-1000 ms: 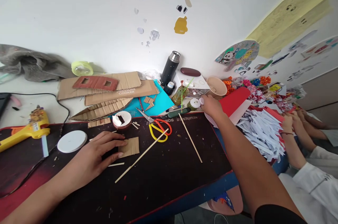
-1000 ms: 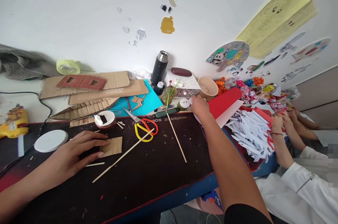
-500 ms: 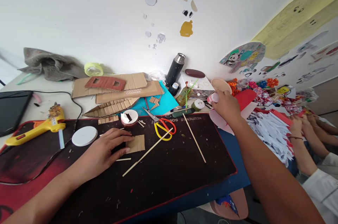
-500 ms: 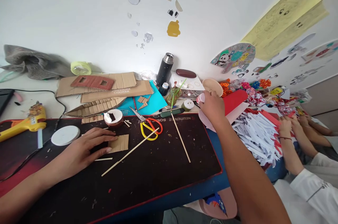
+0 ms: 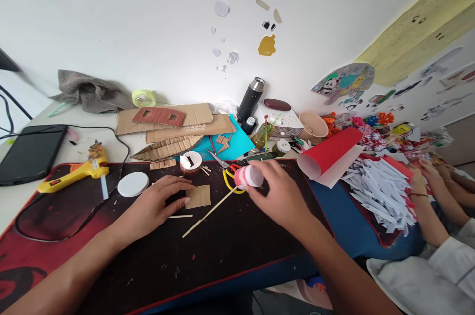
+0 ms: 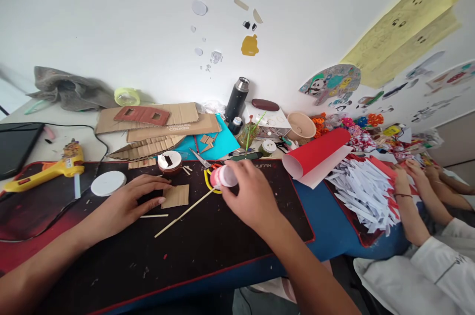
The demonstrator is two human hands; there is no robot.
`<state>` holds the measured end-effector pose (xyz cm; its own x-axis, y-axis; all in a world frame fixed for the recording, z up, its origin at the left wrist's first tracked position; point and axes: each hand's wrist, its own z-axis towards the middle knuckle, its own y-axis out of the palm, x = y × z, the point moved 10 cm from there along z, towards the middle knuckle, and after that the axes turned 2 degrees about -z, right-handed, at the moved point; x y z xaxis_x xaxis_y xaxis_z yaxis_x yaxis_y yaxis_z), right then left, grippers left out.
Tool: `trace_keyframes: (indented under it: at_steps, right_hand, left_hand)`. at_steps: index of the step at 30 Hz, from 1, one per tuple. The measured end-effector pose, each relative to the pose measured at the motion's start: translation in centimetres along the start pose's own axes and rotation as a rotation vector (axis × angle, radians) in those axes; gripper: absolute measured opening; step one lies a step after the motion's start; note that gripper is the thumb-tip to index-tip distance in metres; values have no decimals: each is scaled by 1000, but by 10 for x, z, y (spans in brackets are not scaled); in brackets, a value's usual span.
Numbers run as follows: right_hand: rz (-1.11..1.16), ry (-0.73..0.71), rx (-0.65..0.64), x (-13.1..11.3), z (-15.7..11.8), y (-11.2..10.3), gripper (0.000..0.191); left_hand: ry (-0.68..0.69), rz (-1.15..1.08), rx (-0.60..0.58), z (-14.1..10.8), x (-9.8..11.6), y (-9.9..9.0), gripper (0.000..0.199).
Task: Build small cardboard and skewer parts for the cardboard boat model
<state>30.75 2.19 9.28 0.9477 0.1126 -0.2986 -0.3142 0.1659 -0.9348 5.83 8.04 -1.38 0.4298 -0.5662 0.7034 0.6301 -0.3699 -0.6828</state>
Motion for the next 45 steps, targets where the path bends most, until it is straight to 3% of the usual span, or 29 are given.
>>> trace_keyframes:
  at_steps: [4, 8, 13, 18, 21, 25, 34, 38, 45]
  right_hand:
    - [-53, -109, -88, -34, 17, 38, 48]
    - [-139, -153, -178, -44, 31, 66, 50]
    - [-163, -188, -203, -51, 36, 80, 47]
    - [-130, -198, -185, -57, 47, 91, 47]
    - [-78, -186, -164, -54, 54, 96, 53]
    - [96, -104, -169, -38, 54, 105, 77]
    - [415, 43, -112, -8, 48, 127, 93]
    - [445, 56, -76, -6, 54, 132, 83]
    - [328, 6, -44, -10, 54, 132, 39]
  left_hand:
    - [-19, -1, 84, -3, 2, -12, 44]
    - [2, 29, 167, -10, 12, -26, 38]
    - [90, 45, 197, -5, 37, -40, 27]
    - [240, 147, 186, 25, 69, -48, 24]
    - [251, 244, 129, 49, 77, -42, 25]
    - [248, 359, 14, 73, 81, -26, 26]
    - [286, 469, -318, 102, 75, 10, 27]
    - [300, 489, -362, 110, 72, 19, 31]
    - [209, 483, -410, 112, 60, 20, 39]
